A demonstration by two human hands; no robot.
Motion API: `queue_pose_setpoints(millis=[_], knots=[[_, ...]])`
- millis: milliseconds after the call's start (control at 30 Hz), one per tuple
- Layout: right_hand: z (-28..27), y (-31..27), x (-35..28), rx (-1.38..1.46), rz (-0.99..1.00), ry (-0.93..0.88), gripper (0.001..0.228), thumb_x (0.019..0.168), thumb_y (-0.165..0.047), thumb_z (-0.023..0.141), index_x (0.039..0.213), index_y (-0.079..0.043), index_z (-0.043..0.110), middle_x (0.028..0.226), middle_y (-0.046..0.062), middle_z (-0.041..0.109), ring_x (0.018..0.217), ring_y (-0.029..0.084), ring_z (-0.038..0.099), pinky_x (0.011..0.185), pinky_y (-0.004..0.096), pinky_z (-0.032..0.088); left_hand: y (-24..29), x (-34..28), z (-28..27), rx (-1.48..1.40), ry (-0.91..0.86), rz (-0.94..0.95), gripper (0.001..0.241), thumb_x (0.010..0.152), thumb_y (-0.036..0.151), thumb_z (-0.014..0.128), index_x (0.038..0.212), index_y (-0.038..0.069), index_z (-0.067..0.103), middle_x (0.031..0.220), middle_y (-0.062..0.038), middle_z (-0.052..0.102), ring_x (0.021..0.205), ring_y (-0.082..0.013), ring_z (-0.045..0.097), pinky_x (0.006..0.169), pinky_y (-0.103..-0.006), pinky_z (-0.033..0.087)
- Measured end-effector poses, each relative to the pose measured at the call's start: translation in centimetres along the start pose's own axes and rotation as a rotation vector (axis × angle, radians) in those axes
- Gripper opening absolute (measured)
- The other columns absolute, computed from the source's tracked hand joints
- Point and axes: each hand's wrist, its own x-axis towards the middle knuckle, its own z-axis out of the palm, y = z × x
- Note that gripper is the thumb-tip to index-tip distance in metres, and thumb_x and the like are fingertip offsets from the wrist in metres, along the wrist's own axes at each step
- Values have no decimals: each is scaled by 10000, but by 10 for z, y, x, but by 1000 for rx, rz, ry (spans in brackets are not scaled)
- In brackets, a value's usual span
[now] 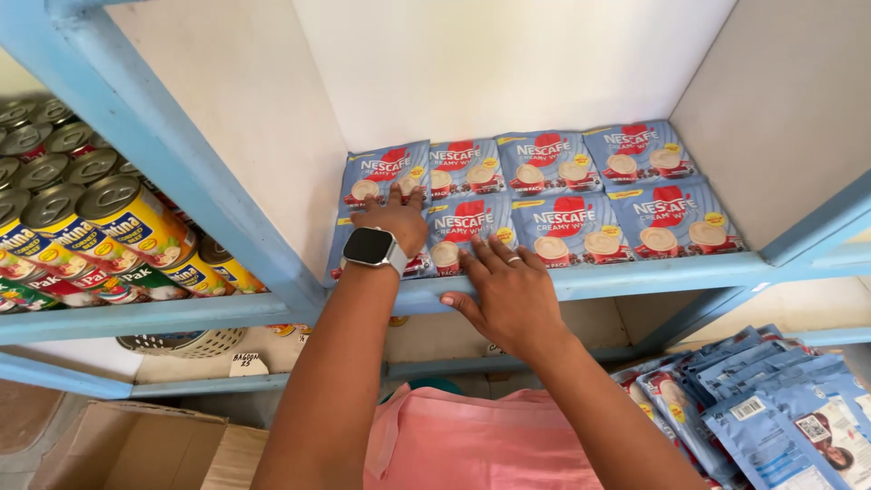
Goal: The person arranges and stocks coffee sachets on a store shelf.
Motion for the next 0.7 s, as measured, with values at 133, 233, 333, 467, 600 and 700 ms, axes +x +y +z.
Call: queue_pose_setpoints(millis=[133, 233, 333, 467, 600, 700], knots=[[1, 1, -2, -1, -7, 25, 706, 947, -622, 524, 1326, -38, 639, 1426, 181, 596, 1321, 360, 554, 1051, 529, 413, 9, -15, 12, -52, 178, 21, 629, 1044, 406, 381, 1648, 316, 232, 1747, -57, 147, 1525, -522, 224, 1165, -740, 218], [-1, 4, 1, -11, -9, 34, 711, 932, -634, 530, 1310, -42, 644, 1417, 178, 601, 1310, 359, 563, 1047, 534, 417, 18, -48, -4, -129, 179, 62, 647, 1026, 508, 340, 1636, 341, 201, 1741, -54, 101, 1538, -499, 152, 1169, -736, 171], [-1, 3, -1, -1, -13, 11, 711, 924, -642, 532, 1305, -52, 646, 1415, 177, 602, 1302, 360, 567, 1037, 541, 421, 15, -60, -2, -175, 87, 65, 673, 999, 607, 299, 1622, 400, 154, 1733, -47, 17, 1558, -466, 30, 1180, -732, 98], [1, 1, -3, -9, -22, 35, 699, 932, -642, 532, 1326, -76, 646, 1411, 182, 604, 1307, 360, 565, 1039, 549, 420, 10, -46, 1, -217, 106, 29, 715, 973, 677, 290, 1625, 428, 132, 1732, -77, -36, 1563, -458, -60, 1182, -736, 59], [0, -1, -4, -9, -13, 41, 695, 933, -638, 533, 1328, -78, 648, 1411, 182, 605, 1314, 358, 562, 1040, 547, 420, 9, -45, 3, -237, 118, 19, 761, 962, 709, 302, 1630, 405, 100, 1728, -90, -48, 1553, -466, -65, 1170, -745, 56], [-6, 2, -1, -23, -4, 74, 688, 926, -628, 548, 1320, -74, 652, 1407, 176, 611, 1305, 357, 572, 1036, 549, 420, 13, -46, -10, -208, 78, 28, 776, 954, 716, 305, 1630, 406, 83, 1726, -80, -49, 1554, -460, -54, 1166, -754, 62]])
